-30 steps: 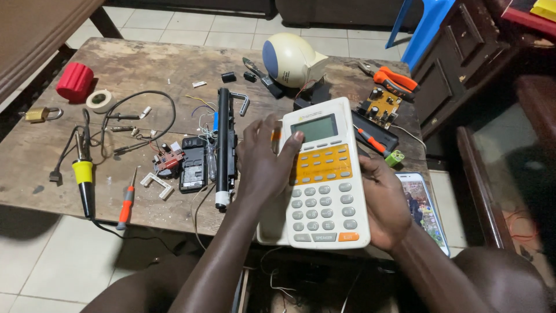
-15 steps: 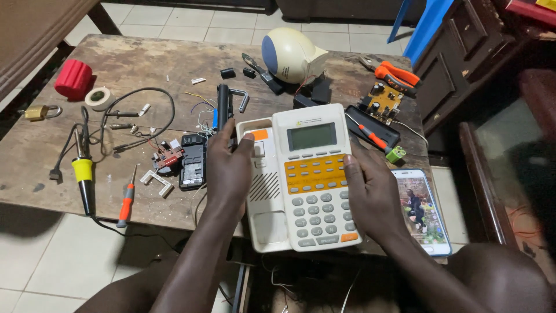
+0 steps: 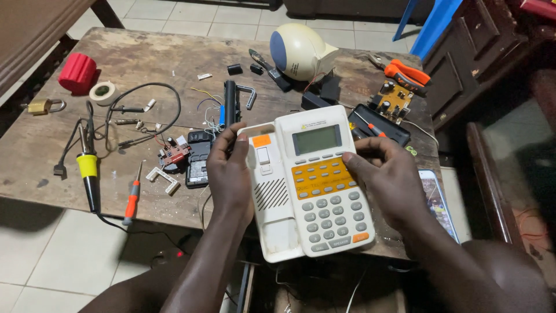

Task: The person uses a screwdriver to remove screws from the back of a white calculator, then opens the casing to reveal internal components. They handle a small black cylindrical object and later use pliers to adjust parts inside the device.

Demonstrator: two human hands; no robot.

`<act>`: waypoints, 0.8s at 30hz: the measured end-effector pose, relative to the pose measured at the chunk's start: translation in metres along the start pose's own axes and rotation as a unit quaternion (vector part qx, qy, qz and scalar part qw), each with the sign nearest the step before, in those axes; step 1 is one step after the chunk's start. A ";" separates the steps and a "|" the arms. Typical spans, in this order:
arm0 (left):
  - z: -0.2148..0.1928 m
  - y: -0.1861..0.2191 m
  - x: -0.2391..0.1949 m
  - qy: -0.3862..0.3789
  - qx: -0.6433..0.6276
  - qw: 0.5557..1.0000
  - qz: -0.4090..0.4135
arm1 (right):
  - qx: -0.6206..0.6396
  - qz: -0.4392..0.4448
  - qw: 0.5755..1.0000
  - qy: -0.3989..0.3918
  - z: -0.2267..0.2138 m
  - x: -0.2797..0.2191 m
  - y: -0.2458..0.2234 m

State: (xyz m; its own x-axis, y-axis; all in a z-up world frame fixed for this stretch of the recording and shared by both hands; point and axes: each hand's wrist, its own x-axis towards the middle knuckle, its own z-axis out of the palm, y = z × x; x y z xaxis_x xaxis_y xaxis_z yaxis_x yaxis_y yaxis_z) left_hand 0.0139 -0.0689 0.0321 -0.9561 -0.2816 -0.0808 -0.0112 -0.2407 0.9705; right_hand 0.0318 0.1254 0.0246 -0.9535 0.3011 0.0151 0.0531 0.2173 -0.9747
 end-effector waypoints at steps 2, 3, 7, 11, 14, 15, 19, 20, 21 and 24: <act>0.003 -0.001 0.003 0.017 0.020 1.000 0.012 | 0.039 0.079 0.996 -0.009 -0.003 -0.004 -0.018; 0.004 0.004 -0.001 0.017 0.019 1.000 0.011 | 0.038 0.079 0.996 -0.009 -0.003 -0.001 -0.016; 0.005 0.010 -0.008 0.018 0.016 0.999 0.045 | 0.155 0.094 0.983 -0.002 0.004 -0.008 -0.026; 0.006 0.011 -0.010 -0.007 -0.004 0.998 0.068 | 0.220 0.104 0.970 -0.005 0.005 -0.018 -0.044; 0.006 0.015 -0.011 -0.030 -0.019 0.998 0.049 | 0.205 0.082 0.975 -0.009 0.008 -0.017 -0.039; 0.006 0.018 -0.012 -0.031 -0.020 0.998 0.049 | 0.205 0.081 0.975 -0.007 0.008 -0.016 -0.038; 0.007 0.028 -0.014 -0.056 0.017 0.998 0.004 | 0.208 0.080 0.975 0.012 0.010 -0.009 -0.029; 0.008 0.030 -0.014 -0.066 0.022 0.998 -0.007 | 0.208 0.074 0.975 0.014 0.010 -0.006 -0.025; 0.007 0.031 -0.014 -0.066 0.021 0.998 -0.008 | 0.207 0.074 0.975 0.014 0.011 -0.006 -0.026; 0.003 0.025 -0.008 -0.085 0.019 0.996 -0.003 | 0.189 0.068 0.979 0.021 0.015 -0.007 -0.029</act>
State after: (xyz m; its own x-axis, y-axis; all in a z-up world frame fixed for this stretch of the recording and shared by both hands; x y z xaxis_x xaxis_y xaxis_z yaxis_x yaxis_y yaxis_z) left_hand 0.0207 -0.0695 0.0573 -0.9918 -0.1172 -0.0508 -0.0258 -0.2056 0.9783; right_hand 0.0326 0.1034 0.0497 -0.9318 0.3427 -0.1193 0.0579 -0.1841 -0.9812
